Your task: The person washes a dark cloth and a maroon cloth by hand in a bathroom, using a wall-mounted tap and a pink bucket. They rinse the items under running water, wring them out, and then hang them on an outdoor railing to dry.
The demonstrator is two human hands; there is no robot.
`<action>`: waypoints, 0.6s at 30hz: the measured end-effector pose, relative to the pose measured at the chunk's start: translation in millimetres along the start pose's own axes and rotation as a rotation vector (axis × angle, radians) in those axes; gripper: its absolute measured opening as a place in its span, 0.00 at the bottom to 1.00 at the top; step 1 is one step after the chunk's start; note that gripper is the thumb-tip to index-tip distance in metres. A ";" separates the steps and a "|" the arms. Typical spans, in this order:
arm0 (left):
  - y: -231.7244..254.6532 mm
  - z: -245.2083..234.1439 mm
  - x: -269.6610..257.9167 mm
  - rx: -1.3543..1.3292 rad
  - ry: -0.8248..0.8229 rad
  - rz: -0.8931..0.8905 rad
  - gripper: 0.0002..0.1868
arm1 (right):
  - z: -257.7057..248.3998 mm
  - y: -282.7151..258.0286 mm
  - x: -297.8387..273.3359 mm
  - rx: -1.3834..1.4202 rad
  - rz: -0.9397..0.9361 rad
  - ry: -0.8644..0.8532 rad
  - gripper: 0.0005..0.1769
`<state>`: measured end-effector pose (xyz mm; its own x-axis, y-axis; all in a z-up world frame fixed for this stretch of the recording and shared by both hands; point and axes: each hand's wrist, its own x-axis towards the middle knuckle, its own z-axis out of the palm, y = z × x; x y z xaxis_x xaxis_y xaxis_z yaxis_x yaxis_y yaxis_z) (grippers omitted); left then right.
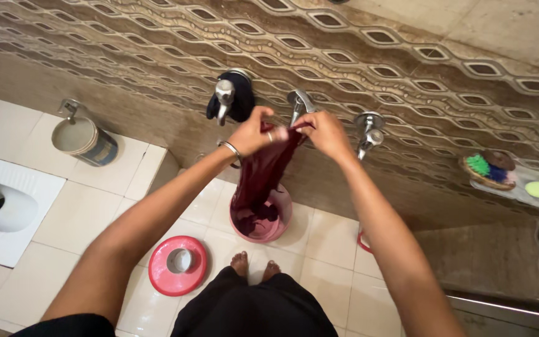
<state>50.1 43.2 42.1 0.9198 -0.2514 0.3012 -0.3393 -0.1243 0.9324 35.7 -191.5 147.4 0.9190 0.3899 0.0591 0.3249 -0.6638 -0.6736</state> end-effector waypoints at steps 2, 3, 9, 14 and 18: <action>22.1 -8.4 -10.5 0.366 -0.123 0.022 0.24 | 8.9 9.3 3.7 0.023 -0.015 0.060 0.10; 30.9 -6.6 -8.1 0.338 -0.088 -0.048 0.21 | 13.9 17.2 6.3 0.011 -0.019 0.102 0.09; 32.1 5.5 22.5 -0.048 -0.036 -0.042 0.14 | 66.6 66.5 12.3 0.436 -0.002 0.278 0.07; 42.8 18.0 41.5 -0.198 -0.048 0.051 0.12 | 100.8 66.3 -18.7 0.623 -0.241 0.321 0.20; 52.8 7.6 46.6 -0.166 -0.006 -0.004 0.12 | 104.4 83.8 -35.1 0.134 -0.031 0.203 0.21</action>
<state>73.6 17.6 103.8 0.9198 -0.2567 0.2968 -0.2980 0.0352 0.9539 7.3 -194.1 12.0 0.9394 0.2639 0.2188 0.3337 -0.5575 -0.7602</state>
